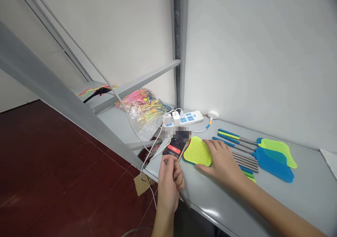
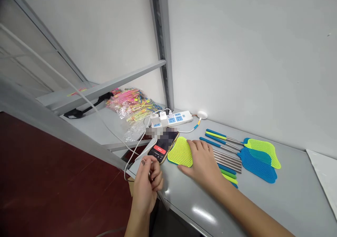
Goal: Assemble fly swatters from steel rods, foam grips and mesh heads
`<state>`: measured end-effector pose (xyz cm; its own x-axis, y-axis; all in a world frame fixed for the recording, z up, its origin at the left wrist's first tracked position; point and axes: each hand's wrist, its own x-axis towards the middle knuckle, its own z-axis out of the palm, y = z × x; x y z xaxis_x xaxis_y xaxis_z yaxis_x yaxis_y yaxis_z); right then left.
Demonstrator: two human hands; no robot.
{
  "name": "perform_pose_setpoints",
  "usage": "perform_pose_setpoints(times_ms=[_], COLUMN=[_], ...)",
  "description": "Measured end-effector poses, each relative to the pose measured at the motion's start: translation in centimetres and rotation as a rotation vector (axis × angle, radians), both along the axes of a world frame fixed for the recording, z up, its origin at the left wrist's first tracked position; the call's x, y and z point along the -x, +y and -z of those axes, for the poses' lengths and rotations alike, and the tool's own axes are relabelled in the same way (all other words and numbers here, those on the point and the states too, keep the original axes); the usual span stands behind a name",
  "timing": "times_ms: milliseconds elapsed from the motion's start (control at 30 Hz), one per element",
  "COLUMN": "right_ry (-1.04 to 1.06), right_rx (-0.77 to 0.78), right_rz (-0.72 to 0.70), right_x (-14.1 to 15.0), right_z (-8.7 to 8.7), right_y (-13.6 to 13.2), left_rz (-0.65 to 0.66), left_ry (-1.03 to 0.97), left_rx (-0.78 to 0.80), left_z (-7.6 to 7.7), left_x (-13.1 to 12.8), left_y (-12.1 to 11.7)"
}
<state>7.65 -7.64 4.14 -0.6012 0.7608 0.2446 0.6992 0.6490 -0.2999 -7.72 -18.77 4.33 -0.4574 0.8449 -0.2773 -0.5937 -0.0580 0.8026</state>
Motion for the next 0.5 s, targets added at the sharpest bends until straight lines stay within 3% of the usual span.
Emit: perform_pose_setpoints(times_ms=[233,500], right_ry=[-0.09,-0.13], right_rx=[-0.044,-0.019], right_rz=[0.01,-0.001], right_x=[1.16,0.92], right_z=[1.14,1.22], right_y=[-0.06,-0.01], left_rz=[0.04,-0.004], left_ry=[-0.303,-0.393], left_rx=[-0.142,-0.214], left_z=[0.14,-0.04], left_x=[0.18,0.17], left_y=[-0.43,-0.32])
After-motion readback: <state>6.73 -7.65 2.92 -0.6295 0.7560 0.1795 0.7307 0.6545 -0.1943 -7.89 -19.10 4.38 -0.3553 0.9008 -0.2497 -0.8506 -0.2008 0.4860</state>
